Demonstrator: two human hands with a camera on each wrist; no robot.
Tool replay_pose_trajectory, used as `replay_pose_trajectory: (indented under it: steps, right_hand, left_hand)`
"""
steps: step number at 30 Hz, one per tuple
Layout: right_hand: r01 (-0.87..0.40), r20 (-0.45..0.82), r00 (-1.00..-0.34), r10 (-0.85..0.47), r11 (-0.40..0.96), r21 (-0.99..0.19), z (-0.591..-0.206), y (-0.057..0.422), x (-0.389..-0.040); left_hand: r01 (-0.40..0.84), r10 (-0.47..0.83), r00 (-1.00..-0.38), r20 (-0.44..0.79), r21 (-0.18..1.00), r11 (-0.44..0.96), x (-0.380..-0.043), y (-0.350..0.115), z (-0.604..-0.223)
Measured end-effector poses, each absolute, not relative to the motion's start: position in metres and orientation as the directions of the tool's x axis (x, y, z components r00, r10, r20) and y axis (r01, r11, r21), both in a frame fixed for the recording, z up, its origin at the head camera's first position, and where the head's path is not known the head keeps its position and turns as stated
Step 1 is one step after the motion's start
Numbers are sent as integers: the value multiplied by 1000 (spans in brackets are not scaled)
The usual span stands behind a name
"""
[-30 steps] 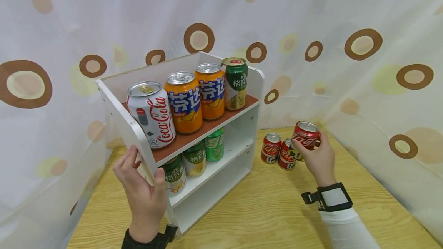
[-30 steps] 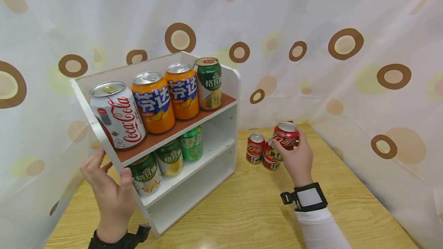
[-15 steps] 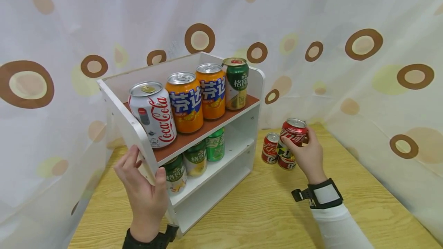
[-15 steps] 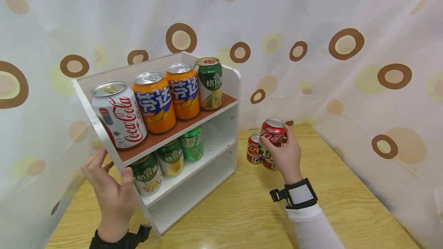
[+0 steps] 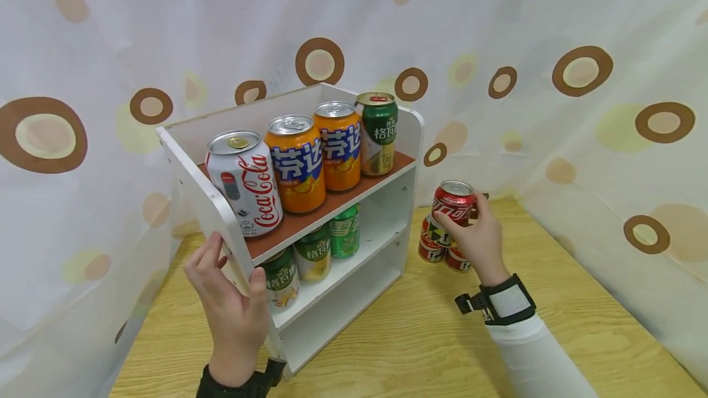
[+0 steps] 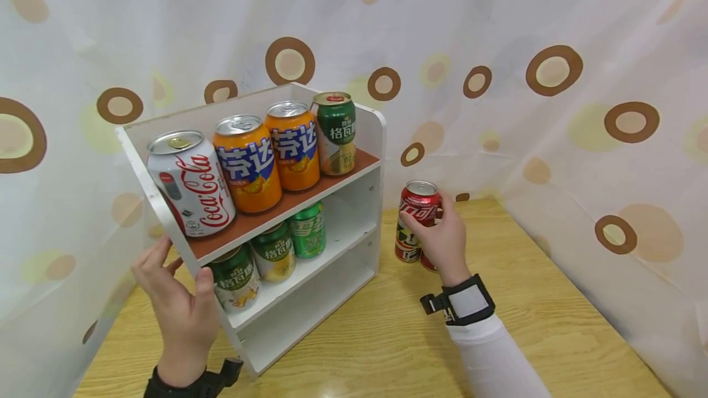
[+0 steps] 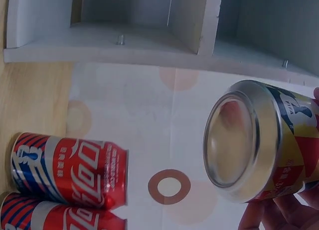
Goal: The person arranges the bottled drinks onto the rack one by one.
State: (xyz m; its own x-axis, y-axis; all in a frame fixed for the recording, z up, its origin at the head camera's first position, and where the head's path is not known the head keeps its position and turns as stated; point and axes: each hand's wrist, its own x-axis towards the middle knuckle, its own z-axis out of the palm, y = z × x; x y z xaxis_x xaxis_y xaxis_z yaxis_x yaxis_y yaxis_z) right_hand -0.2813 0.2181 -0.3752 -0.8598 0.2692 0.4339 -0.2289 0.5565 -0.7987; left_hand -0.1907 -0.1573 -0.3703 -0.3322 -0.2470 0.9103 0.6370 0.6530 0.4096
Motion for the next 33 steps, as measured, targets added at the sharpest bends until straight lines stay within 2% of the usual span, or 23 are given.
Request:
replay_pose_trajectory:
  steps: [12, 19, 33]
  right_hand:
    - [-292, 476, -853, 211, 563, -773, -372, 196, -287]
    - [-300, 458, -868, 194, 529, -793, -371, 185, -287]
    - [-353, 500, -853, 150, 540, -764, -367, 170, -283]
  left_hand:
    - [642, -251, -326, 911, 409, 648, -191, -158, -371]
    - [646, -258, -314, 913, 405, 647, -192, -157, -371]
    - [639, -248, -327, 912, 407, 653, -191, -158, -369]
